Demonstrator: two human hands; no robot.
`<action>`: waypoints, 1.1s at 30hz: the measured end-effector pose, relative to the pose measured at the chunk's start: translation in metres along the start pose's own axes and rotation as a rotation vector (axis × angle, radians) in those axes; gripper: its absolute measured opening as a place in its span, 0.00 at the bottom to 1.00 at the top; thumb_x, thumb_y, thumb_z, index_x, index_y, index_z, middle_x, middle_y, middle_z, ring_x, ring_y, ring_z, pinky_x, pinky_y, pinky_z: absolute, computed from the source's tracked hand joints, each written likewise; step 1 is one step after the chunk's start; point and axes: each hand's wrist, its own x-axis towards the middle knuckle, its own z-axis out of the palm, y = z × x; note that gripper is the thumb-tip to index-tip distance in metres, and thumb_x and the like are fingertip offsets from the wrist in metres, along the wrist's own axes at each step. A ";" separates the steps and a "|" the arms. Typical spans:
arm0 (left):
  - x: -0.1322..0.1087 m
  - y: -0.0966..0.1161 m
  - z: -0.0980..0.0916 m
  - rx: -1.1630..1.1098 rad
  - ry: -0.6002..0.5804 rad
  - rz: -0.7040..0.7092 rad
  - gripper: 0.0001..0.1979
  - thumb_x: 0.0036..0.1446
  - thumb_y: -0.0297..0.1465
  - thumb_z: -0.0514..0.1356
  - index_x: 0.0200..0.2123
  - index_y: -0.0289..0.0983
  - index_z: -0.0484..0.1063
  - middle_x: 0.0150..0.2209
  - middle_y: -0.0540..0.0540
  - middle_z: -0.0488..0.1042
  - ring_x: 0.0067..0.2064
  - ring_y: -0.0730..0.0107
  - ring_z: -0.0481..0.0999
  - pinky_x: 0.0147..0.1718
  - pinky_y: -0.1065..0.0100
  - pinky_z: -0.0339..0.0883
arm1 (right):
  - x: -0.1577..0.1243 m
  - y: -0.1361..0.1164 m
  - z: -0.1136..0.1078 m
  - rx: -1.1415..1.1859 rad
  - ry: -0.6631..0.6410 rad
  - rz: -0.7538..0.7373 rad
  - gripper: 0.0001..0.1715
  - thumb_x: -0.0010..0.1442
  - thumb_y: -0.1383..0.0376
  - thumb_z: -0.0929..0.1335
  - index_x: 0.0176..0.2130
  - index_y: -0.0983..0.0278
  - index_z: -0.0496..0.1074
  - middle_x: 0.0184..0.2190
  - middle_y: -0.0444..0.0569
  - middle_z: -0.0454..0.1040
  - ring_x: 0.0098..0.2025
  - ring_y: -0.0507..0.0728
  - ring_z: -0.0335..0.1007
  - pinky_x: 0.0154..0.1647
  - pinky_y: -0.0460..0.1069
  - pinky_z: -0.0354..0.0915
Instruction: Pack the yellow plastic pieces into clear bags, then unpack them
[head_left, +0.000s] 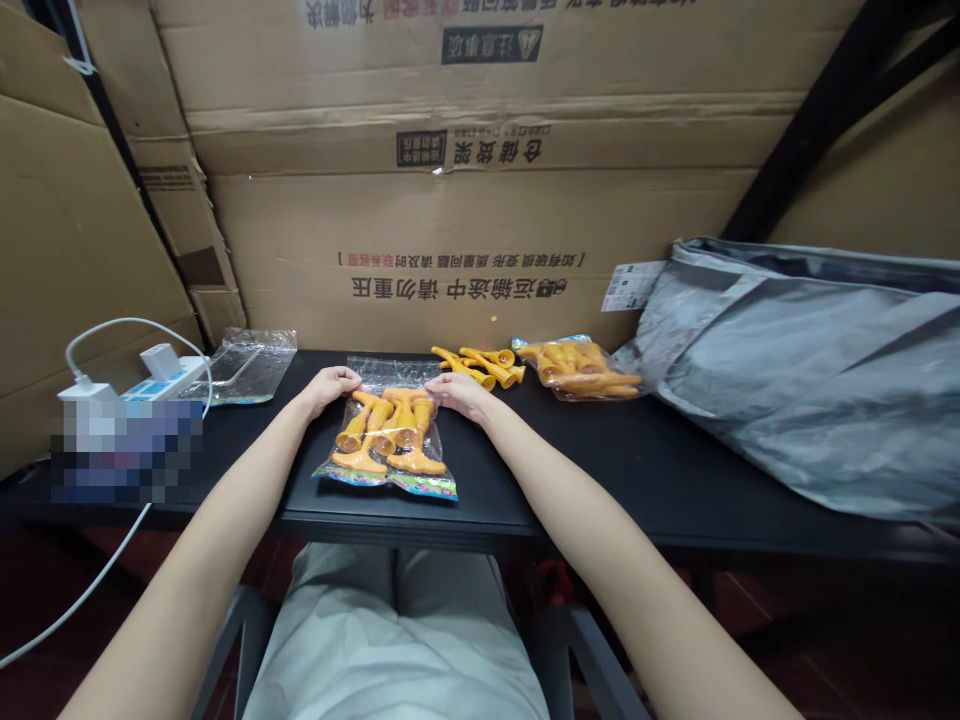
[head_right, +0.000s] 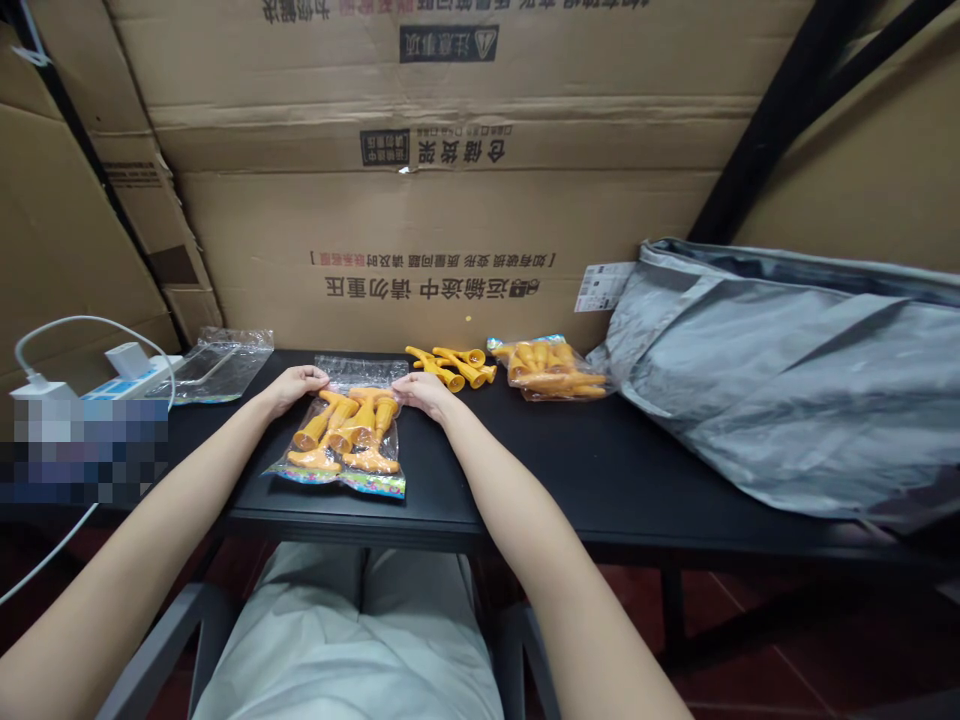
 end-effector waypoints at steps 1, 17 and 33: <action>0.001 -0.001 -0.002 0.008 -0.005 0.003 0.20 0.29 0.39 0.72 0.23 0.34 0.71 0.24 0.47 0.77 0.28 0.71 0.73 0.33 0.68 0.64 | 0.000 0.000 -0.001 -0.001 -0.006 0.001 0.10 0.49 0.72 0.72 0.23 0.62 0.69 0.23 0.44 0.73 0.27 0.49 0.69 0.41 0.49 0.70; 0.000 0.000 -0.007 -0.066 -0.090 -0.013 0.18 0.36 0.31 0.68 0.35 0.34 0.77 0.30 0.44 0.79 0.32 0.69 0.75 0.33 0.68 0.62 | -0.001 0.000 -0.004 0.004 -0.046 -0.015 0.07 0.51 0.73 0.70 0.32 0.62 0.72 0.26 0.45 0.77 0.29 0.50 0.74 0.40 0.48 0.72; 0.001 0.000 -0.002 0.178 0.075 0.083 0.04 0.33 0.24 0.55 0.16 0.36 0.68 0.17 0.53 0.68 0.21 0.76 0.63 0.24 0.72 0.54 | 0.000 -0.003 0.001 -0.186 -0.027 -0.123 0.10 0.44 0.78 0.65 0.19 0.64 0.66 0.17 0.40 0.68 0.22 0.46 0.64 0.31 0.44 0.69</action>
